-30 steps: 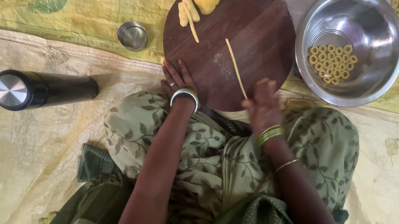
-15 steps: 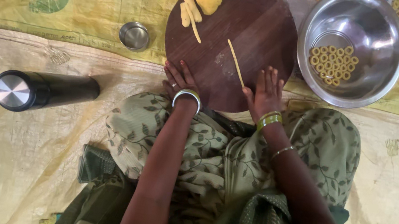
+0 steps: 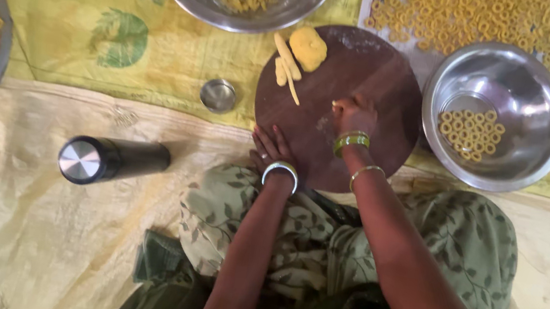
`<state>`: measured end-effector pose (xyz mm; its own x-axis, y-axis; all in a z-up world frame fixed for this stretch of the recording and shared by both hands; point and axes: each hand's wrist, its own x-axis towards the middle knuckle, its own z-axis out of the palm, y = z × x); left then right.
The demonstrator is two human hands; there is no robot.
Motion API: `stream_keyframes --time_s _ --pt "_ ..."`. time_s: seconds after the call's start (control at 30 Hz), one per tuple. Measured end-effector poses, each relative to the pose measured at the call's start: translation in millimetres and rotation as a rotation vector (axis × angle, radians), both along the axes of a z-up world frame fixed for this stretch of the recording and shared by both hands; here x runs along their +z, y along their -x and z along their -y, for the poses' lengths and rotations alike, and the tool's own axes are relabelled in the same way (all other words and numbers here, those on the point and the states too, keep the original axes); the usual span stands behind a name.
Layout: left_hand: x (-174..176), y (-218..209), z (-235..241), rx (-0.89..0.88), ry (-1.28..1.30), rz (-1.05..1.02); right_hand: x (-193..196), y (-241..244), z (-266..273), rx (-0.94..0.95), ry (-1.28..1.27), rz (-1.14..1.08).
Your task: The person sits on the floor and rolls small pieces of yellow dough into thin strips on a wooden board. They then join the ends to form rings and place them into a metal bowl. The process is repeated continuously with additional dough pieces.
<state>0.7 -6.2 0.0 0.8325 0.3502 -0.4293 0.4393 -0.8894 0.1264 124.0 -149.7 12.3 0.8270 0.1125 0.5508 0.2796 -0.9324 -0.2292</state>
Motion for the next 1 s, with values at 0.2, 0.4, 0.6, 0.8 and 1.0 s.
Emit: stream_keyframes --time_s 0.2,0.4,0.6,0.8,1.0 --pt "-9 0 1 -0.006 -0.005 -0.01 52 23 15 0.042 -0.665 -0.42" --pt "-19 2 -1 -0.032 -0.096 0.088 133 51 44 0.366 -1.319 -0.434" --pt "-9 -1 0 -0.042 -0.018 -0.093 68 78 67 0.289 -1.403 -0.495" --pt "-18 3 -8 -0.058 -0.137 0.208 -25 112 100 0.125 -1.372 -0.636" --pt "24 15 18 -0.27 -0.003 -0.055 -34 109 111 0.13 -1.451 -0.626"
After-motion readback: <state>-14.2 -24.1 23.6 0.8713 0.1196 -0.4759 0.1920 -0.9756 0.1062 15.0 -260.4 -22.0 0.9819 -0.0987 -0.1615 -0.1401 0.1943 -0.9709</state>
